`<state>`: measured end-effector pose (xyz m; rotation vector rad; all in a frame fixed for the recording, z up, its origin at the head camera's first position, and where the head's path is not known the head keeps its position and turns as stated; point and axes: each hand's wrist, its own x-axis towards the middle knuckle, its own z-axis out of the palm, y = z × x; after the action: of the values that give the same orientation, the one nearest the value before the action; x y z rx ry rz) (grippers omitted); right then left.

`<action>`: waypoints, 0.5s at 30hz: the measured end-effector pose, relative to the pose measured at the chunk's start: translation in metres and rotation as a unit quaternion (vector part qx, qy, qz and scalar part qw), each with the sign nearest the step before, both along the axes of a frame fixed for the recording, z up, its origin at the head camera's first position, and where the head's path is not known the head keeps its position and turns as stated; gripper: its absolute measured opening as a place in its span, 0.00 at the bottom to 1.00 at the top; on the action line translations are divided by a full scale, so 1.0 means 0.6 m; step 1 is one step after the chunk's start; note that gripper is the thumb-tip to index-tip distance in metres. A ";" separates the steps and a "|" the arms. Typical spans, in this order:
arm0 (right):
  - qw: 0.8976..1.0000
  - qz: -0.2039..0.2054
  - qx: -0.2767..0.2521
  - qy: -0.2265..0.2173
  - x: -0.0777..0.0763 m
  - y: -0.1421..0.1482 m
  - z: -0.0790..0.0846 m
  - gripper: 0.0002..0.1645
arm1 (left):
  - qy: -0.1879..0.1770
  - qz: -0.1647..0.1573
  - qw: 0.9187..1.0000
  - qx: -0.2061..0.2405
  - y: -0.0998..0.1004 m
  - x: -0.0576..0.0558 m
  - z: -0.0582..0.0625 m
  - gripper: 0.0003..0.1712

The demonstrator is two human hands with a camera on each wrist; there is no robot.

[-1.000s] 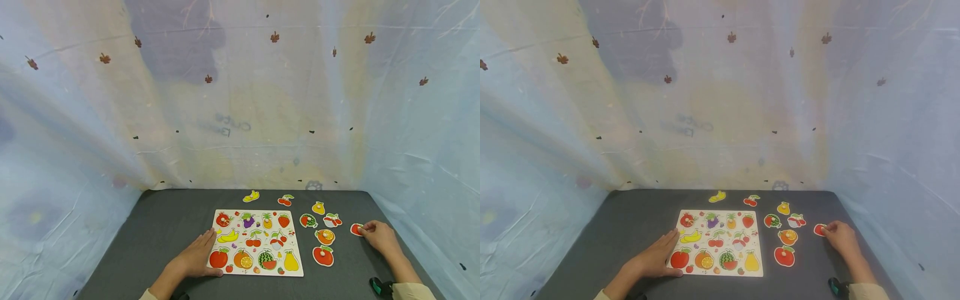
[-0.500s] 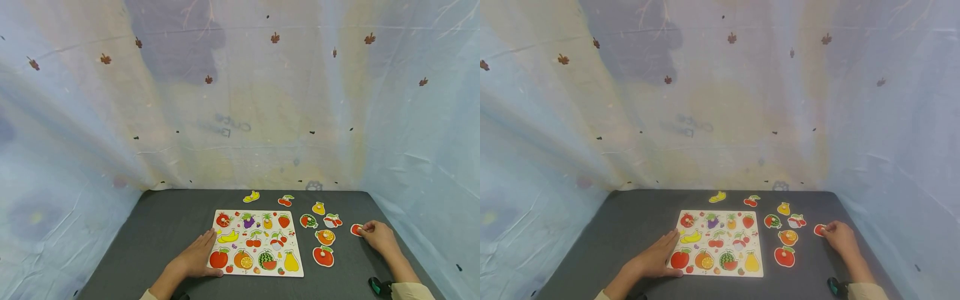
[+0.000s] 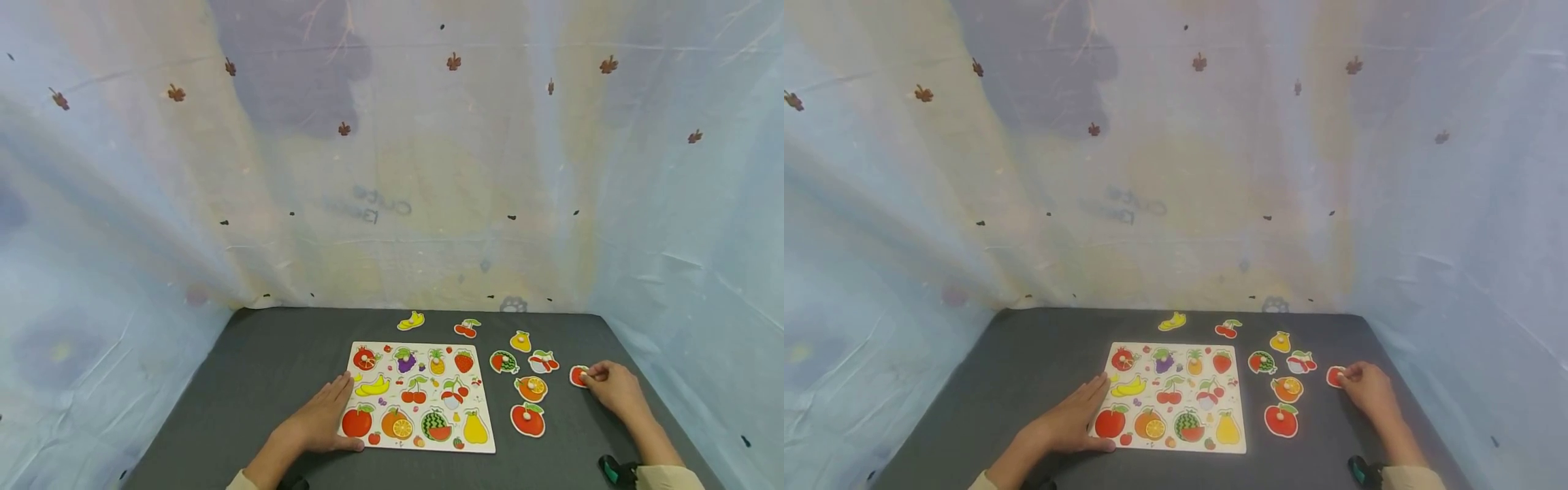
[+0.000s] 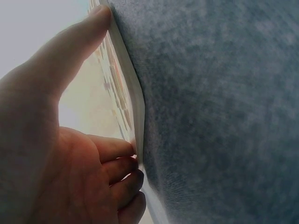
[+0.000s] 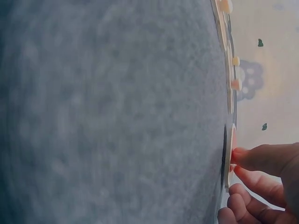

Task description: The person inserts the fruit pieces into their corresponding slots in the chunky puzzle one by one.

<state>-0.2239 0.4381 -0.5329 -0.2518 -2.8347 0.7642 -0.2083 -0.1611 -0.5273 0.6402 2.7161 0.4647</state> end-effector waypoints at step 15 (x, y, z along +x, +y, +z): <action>0.999 0.030 -0.004 0.012 -0.010 -0.054 0.014 0.12 | -0.002 0.004 1.000 -0.009 -0.001 -0.005 -0.006 0.74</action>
<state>-0.2297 0.4054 -0.5243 -0.1572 -2.8286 0.7842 -0.2114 -0.1618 -0.5309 0.6241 2.7175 0.4431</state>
